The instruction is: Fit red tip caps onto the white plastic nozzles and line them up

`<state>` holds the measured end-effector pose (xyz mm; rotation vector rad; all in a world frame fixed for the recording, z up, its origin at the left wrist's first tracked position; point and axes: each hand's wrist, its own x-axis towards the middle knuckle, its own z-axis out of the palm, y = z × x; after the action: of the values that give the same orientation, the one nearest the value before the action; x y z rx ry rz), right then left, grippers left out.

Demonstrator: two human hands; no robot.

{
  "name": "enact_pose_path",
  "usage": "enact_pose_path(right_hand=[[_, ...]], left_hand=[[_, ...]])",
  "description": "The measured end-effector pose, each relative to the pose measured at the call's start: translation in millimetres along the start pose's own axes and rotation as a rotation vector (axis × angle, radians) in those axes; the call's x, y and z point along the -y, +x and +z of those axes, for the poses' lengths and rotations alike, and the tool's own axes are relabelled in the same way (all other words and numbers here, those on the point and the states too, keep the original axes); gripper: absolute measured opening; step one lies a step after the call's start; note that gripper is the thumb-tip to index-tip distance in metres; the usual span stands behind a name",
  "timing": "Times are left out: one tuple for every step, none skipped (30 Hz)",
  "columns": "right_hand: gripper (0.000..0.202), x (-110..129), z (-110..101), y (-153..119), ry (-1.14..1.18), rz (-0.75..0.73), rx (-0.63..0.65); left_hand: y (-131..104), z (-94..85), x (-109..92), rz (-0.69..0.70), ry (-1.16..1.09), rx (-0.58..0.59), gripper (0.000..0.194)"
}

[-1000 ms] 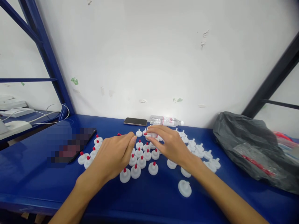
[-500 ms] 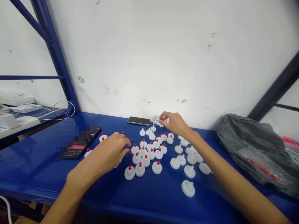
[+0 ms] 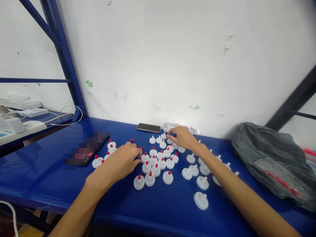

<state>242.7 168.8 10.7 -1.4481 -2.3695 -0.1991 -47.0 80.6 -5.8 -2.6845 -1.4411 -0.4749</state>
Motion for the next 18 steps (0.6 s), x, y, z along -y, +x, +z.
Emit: enact_pose_path(right_hand=[[0.024,1.2,-1.7,-1.0,0.005,-0.016,-0.013],[0.026,3.3,-3.2,-2.2,0.014,-0.038,-0.024],[0.027,6.0,-4.3,-3.3,0.026,-0.064,-0.03],[0.028,9.2,-4.9,-4.4,0.04,-0.093,-0.032],[0.028,12.7,-4.8,-5.4,0.055,-0.122,-0.028],[0.027,16.0,-4.3,-6.1,0.071,-0.149,-0.021],[0.025,19.0,-3.5,-6.6,0.085,-0.17,-0.013],[0.022,21.3,-2.7,-6.9,0.099,-0.186,-0.006],[0.018,22.8,-2.3,-7.1,0.112,-0.197,-0.002],[0.013,23.5,-2.5,-7.3,0.126,-0.203,-0.002],[0.011,23.5,-3.6,-7.7,0.14,-0.205,-0.007],[0.01,23.1,-5.7,-8.5,0.156,-0.201,-0.015],[0.01,22.6,-8.5,-9.9,0.176,-0.194,-0.028],[0.011,22.4,-11.8,-11.9,0.199,-0.183,-0.043],[0.013,22.8,-15.4,-14.4,0.218,-0.172,-0.059],[0.014,24.1,-18.8,-17.5,0.247,-0.161,-0.076],[0.014,26.5,-21.7,-20.9,0.293,-0.15,-0.095],[0.014,30.0,-24.0,-24.6,0.356,-0.14,-0.112]], left_hand=[[0.3,0.1,-0.7,-0.003,0.0,0.008,0.012],[0.7,-0.1,-1.5,-0.006,0.001,0.022,0.013],[1.2,-0.4,-2.3,-0.011,0.002,0.04,0.015],[1.7,-1.0,-3.2,-0.015,0.006,0.059,0.016],[2.2,-1.9,-4.1,-0.017,0.014,0.078,0.016],[2.8,-3.2,-5.2,-0.022,0.026,0.091,0.017],[3.4,-5.0,-6.3,-0.029,0.041,0.1,0.017],[4.1,-7.5,-7.4,-0.044,0.059,0.106,0.018],[4.8,-10.5,-8.6,-0.062,0.079,0.104,0.018],[5.5,-14.0,-9.8,-0.081,0.099,0.092,0.018],[6.1,-17.7,-10.9,-0.099,0.121,0.07,0.018],[6.5,-21.5,-12.0,-0.112,0.142,0.035,0.018],[6.7,-24.8,-12.8,-0.119,0.159,-0.01,0.018],[6.7,-27.6,-13.6,-0.122,0.168,-0.065,0.018],[6.4,-29.5,-14.3,-0.123,0.162,-0.124,0.019],[5.9,-30.4,-14.9,-0.125,0.14,-0.183,0.019],[5.3,-30.3,-15.5,-0.124,0.105,-0.237,0.018],[4.6,-29.6,-16.2,-0.121,0.061,-0.284,0.017]])
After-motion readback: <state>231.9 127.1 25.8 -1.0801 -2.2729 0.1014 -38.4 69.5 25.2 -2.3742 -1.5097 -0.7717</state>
